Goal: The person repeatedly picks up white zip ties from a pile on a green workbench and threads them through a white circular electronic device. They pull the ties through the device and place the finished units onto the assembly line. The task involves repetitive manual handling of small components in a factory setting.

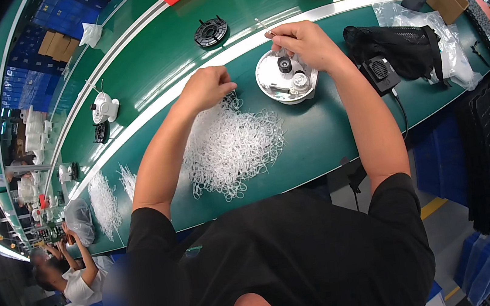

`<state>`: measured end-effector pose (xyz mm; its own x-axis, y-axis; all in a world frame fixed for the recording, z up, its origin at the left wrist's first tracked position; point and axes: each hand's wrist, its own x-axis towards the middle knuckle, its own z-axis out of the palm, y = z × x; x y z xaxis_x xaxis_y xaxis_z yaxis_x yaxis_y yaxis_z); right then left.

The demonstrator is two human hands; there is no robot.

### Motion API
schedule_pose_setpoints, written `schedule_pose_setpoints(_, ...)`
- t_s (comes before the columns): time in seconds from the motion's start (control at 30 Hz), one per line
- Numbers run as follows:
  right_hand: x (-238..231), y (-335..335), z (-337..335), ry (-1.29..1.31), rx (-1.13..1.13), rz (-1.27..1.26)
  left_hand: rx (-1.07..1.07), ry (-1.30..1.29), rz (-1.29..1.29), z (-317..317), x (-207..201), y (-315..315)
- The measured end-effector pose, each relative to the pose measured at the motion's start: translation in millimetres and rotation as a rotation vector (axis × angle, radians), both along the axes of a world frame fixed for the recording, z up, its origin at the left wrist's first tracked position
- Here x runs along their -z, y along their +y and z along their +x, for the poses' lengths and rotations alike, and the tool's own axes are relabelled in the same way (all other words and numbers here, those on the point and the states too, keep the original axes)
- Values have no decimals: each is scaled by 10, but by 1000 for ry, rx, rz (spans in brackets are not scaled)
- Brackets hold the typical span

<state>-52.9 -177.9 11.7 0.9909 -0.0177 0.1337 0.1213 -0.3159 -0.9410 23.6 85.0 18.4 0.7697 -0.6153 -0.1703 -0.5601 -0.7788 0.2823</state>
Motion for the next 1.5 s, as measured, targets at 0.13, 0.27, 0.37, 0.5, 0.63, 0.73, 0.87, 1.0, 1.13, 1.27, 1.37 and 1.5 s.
schedule_pose_setpoints(0.13,26,-14,-14,-11,18,25,-89,-12,-107,260,8,157)
schedule_pose_setpoints(0.27,30,2,-3,-8,16,37,-146,-27,-75,429,132,235)
schedule_pose_setpoints(0.37,64,-16,18,-21,10,34,-158,24,-58,448,219,181)
schedule_pose_setpoints(0.5,45,-8,20,-12,15,27,-109,-21,-106,430,325,58)
schedule_pose_setpoints(0.63,39,0,18,-10,26,27,-51,-29,-205,391,418,-99)
schedule_pose_setpoints(0.73,43,-4,16,-6,29,23,-22,-30,-286,332,401,-150)
schedule_pose_setpoints(0.87,62,-15,15,9,25,51,24,-32,-180,213,258,-84)
schedule_pose_setpoints(1.0,44,6,21,12,17,61,118,-34,-78,220,289,-44)
schedule_pose_setpoints(1.13,-16,52,15,40,10,48,236,-190,-68,213,404,-33)
schedule_pose_setpoints(1.27,-81,28,-1,66,-31,0,340,-226,-123,253,376,-44)
schedule_pose_setpoints(1.37,-22,21,39,-26,-59,-75,247,-57,-399,308,184,-129)
schedule_pose_setpoints(1.5,-57,50,77,-1,-101,-114,41,449,-989,239,-68,-320)
